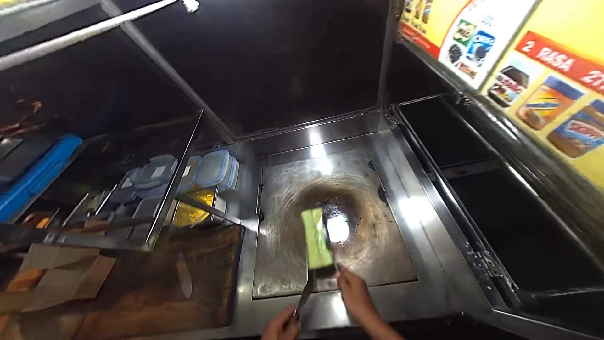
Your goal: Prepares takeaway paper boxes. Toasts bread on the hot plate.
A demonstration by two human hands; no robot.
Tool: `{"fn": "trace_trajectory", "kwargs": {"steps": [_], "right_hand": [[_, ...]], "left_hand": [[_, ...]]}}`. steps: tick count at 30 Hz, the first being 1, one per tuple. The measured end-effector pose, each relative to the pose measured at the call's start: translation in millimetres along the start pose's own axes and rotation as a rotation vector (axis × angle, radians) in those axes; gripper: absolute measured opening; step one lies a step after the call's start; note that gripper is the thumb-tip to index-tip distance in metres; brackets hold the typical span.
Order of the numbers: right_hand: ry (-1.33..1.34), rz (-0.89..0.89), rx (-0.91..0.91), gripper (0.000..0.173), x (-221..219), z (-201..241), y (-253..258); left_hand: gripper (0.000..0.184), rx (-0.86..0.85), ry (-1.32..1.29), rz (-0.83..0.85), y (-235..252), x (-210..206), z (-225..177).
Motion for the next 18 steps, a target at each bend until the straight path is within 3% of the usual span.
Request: {"fn": "trace_trajectory", "kwargs": {"steps": [3,5,8,12,14,18], "right_hand": [[0.026,-0.020,-0.033,0.043,28.7,5.0,54.8],[-0.035,-0.071,-0.048,0.043,39.2,11.1,48.7],[-0.327,-0.276,0.054,0.049,35.6,24.6,-25.9],[-0.564,-0.297,0.039,0.051,-37.4,18.6,-105.5],[-0.382,-0.246,-0.046,0.038,-88.3,24.2,-110.4],[0.341,-0.234,-0.322,0.026,-202.6,85.6,-66.2]], "left_hand": [[0.046,0.000,0.056,0.081,61.6,10.9,-17.7],[0.046,0.019,0.078,0.132,61.7,23.3,-18.3],[0.046,0.014,0.131,0.191,20.9,57.8,4.2],[0.050,-0.020,0.418,0.167,-10.2,139.8,46.4],[0.052,-0.019,0.566,0.170,6.5,179.5,46.7],[0.049,-0.142,0.721,0.222,60.7,227.2,-2.1]]}}
Point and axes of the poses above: each hand's wrist, its own y-axis towards the middle knuckle, its own x-axis out of the back of the hand, z = x × y, the point moved 10 cm from there along y, towards the middle knuckle, and after that the axes turned 11 degrees about -y, right-handed, at the moved point
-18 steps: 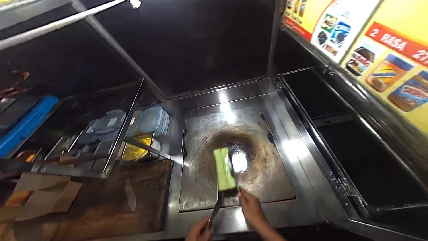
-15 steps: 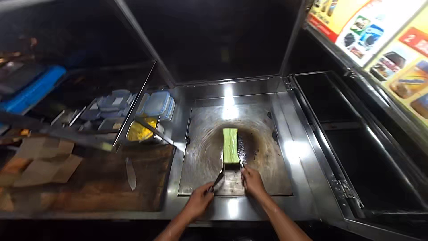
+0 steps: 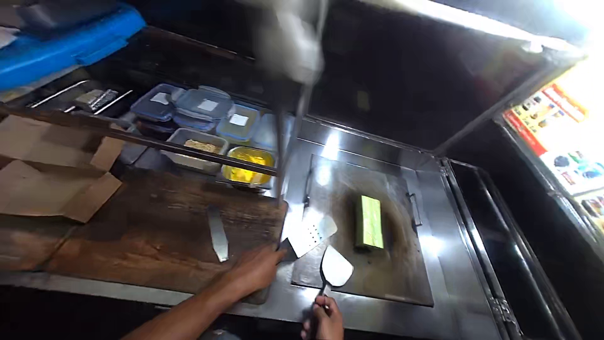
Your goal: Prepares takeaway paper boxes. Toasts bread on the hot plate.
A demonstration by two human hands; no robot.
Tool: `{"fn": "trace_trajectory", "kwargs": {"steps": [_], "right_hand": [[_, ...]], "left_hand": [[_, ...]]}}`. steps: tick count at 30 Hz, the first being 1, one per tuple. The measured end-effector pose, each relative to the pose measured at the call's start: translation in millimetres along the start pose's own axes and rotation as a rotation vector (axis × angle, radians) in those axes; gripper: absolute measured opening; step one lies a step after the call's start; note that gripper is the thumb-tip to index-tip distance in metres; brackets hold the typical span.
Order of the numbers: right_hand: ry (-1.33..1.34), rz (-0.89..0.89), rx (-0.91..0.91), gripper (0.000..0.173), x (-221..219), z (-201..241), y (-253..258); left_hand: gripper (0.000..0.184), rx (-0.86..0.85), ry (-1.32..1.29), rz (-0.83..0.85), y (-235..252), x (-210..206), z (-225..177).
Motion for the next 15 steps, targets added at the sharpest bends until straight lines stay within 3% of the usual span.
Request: {"fn": "trace_trajectory", "kwargs": {"steps": [2,4,6,9,11,13,15], "right_hand": [[0.159,-0.001,-0.095,0.026,-65.2,28.9,4.1],[0.124,0.081,-0.169,0.027,-117.1,54.7,1.5],[-0.167,0.237,-0.147,0.029,-151.4,74.5,-7.2],[-0.930,0.400,0.198,0.033,-179.8,112.0,-12.4],[-1.166,0.260,0.540,0.031,-192.9,172.9,-20.3],[-1.220,-0.013,0.781,0.032,-208.6,252.8,-19.0],[-1.425,-0.127,0.724,0.040,-234.2,309.7,16.1]], "left_hand": [[0.045,-0.073,0.027,0.009,17.9,22.1,0.2],[0.046,-0.101,0.018,0.022,24.7,33.3,8.8],[0.051,-0.107,0.001,0.037,19.6,38.3,25.5],[0.052,-0.108,-0.125,0.024,-17.4,51.7,56.4],[0.045,-0.068,-0.242,-0.004,-46.8,61.6,84.2],[0.041,-0.036,-0.426,-0.078,-71.3,70.9,115.9],[0.043,-0.050,-0.568,-0.190,-85.8,80.0,145.3]]}}
Point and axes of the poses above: each hand's wrist, its own y-axis towards the middle knuckle, its own x-axis out of the back of the hand, z = x × y, the point moved 10 cm from there along y, towards the middle knuckle, and after that the axes turned 11 degrees about -y, right-handed, at the moved point
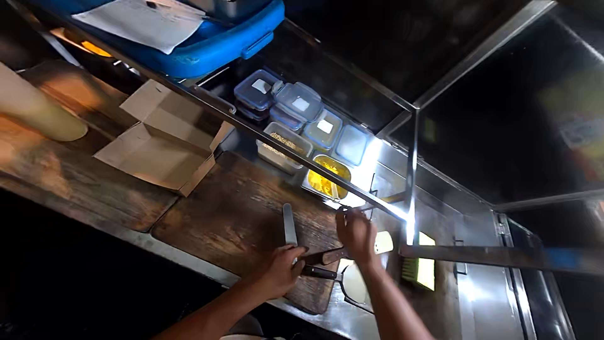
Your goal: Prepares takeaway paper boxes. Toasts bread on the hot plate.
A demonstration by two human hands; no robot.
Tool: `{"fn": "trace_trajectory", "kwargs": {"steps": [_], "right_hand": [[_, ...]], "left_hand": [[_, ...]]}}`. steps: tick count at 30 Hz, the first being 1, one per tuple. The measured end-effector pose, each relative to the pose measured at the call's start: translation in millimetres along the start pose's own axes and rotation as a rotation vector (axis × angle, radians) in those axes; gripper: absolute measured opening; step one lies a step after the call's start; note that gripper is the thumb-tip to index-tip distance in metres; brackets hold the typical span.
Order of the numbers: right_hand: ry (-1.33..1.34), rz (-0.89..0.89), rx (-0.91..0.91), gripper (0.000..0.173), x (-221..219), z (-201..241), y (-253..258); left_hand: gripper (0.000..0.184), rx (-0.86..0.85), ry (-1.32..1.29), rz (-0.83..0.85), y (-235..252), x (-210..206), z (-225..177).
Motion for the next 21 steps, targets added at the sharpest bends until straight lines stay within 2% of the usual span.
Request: {"fn": "trace_trajectory", "kwargs": {"steps": [2,4,6,9,11,13,15,16,18,21], "right_hand": [[-0.079,0.034,0.006,0.041,-7.8,5.1,64.0],[-0.073,0.115,0.044,0.037,-38.0,2.9,113.9],[-0.078,0.206,0.028,0.036,-61.6,-2.3,139.7],[0.122,0.051,0.038,0.037,-48.0,-12.9,124.4],[0.154,0.027,0.067,0.042,-59.1,-19.4,120.7],[0.054,0.114,0.047,0.042,-61.5,-12.7,115.5],[-0.075,0.264,-0.002,0.035,-50.0,5.4,114.1],[-0.049,0.291,-0.006,0.031,-46.7,10.4,114.4],[0.172,0.250,-0.017,0.025,-41.6,10.7,113.4],[0.902,0.201,-0.217,0.015,-56.7,-11.9,93.3]], "left_hand": [[0.044,-0.001,-0.058,-0.073,-4.3,19.2,20.9],[0.044,0.024,-0.078,-0.105,-6.6,36.3,36.8],[0.044,0.036,-0.111,-0.147,-12.1,53.6,50.1],[0.039,0.001,-0.191,-0.282,-22.5,81.8,73.1],[0.035,-0.021,-0.222,-0.427,-30.8,97.5,92.5],[0.034,-0.095,-0.142,-0.568,-36.7,107.4,103.9],[0.038,-0.179,0.067,-0.672,-36.8,112.8,104.9],[0.042,-0.191,0.183,-0.680,-32.7,112.0,106.8],[0.054,-0.125,0.362,-0.623,-18.3,105.8,120.0],[0.063,-0.030,0.511,-0.571,-8.3,92.9,138.8]]}}
Point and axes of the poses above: each hand's wrist, its own y-axis towards the middle knuckle, its own x-axis out of the back of the hand, z = x × y, the point moved 10 cm from there along y, towards the middle knuckle, and after that the axes turned 11 degrees about -y, right-handed, at the moved point
